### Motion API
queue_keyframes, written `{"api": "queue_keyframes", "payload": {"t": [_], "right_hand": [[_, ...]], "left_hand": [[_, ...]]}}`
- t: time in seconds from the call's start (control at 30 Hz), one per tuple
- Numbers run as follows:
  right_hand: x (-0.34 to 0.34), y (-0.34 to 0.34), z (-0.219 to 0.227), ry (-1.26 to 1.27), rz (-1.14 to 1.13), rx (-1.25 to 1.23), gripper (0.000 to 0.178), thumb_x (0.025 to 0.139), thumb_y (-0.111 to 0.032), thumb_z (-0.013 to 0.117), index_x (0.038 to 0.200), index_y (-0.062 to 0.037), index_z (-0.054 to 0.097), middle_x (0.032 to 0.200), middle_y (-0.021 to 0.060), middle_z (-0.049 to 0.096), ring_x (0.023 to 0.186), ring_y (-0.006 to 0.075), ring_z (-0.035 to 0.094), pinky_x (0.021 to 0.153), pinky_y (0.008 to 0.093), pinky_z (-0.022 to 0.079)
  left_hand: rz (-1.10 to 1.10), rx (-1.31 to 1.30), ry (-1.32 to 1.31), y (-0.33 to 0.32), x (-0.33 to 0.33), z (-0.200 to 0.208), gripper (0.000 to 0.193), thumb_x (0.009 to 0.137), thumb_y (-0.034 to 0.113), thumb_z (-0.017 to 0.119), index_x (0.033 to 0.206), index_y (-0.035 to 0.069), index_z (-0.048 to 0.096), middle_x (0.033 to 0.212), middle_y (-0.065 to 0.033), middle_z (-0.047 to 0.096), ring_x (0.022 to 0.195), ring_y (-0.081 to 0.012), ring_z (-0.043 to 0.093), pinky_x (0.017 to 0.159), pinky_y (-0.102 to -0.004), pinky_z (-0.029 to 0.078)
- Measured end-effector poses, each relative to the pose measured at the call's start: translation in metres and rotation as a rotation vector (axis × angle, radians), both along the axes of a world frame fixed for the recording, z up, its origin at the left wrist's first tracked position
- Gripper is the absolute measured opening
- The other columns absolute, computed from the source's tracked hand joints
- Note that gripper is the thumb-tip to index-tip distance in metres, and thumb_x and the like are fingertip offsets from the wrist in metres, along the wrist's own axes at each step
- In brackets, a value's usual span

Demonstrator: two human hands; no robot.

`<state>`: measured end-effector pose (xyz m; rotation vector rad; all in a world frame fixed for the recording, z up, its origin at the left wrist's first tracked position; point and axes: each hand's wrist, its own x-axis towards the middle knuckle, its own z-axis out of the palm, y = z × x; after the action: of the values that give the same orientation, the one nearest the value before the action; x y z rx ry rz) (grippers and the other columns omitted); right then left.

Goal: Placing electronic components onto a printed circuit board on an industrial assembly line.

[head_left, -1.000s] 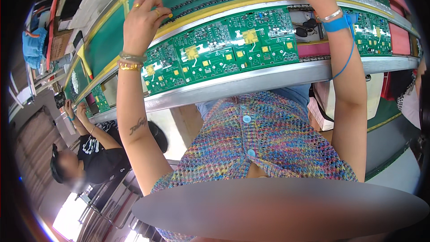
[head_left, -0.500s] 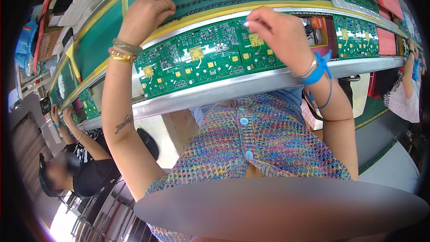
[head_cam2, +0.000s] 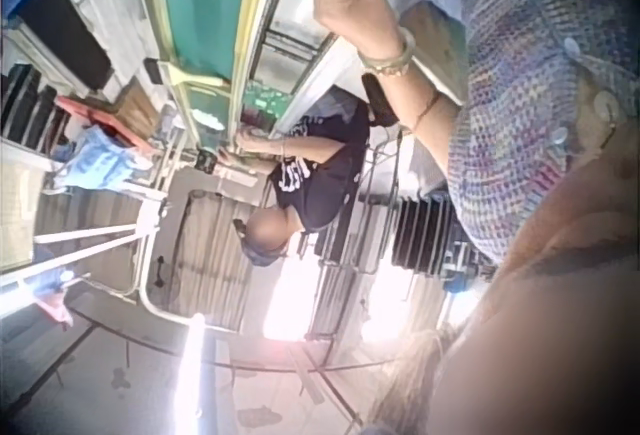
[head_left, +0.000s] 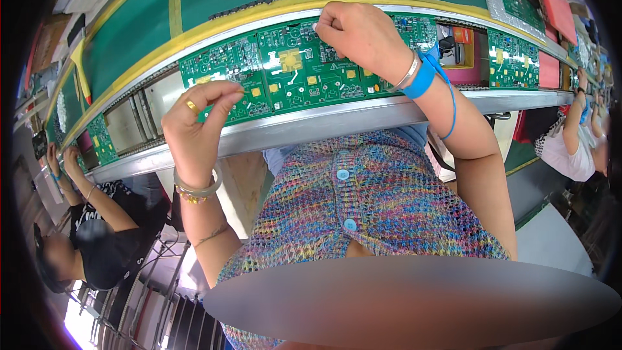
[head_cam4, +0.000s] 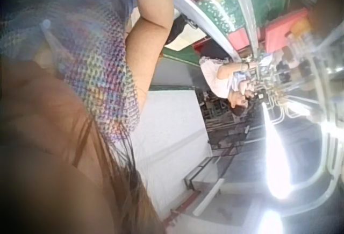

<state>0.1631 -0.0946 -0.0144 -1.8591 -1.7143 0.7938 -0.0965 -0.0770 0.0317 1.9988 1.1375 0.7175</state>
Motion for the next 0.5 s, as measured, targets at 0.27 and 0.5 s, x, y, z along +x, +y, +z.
{"api": "queue_keyframes", "payload": {"t": [0.27, 0.5], "right_hand": [[-0.002, 0.008, 0.002, -0.114, 0.054, -0.064, 0.022, 0.077, -0.024, 0.059, 0.070, -0.0051, 0.068, 0.068, 0.0150, 0.064, 0.067, 0.0342, 0.063, 0.063, 0.0439, 0.050], [-0.004, 0.017, 0.005, -0.180, 0.096, -0.082, 0.022, 0.074, -0.025, 0.061, 0.072, -0.0060, 0.070, 0.066, 0.0156, 0.063, 0.066, 0.0344, 0.062, 0.063, 0.0442, 0.050]], "left_hand": [[0.138, -0.156, -0.082, -0.015, -0.016, -0.019, 0.012, 0.074, -0.001, 0.074, 0.085, -0.001, 0.069, 0.083, -0.0069, 0.068, 0.074, -0.0130, 0.062, 0.070, -0.0240, 0.050], [0.114, -0.147, -0.047, -0.018, -0.013, -0.018, 0.011, 0.076, 0.001, 0.074, 0.086, -0.001, 0.069, 0.084, -0.0076, 0.069, 0.074, -0.0133, 0.062, 0.070, -0.0243, 0.049]]}}
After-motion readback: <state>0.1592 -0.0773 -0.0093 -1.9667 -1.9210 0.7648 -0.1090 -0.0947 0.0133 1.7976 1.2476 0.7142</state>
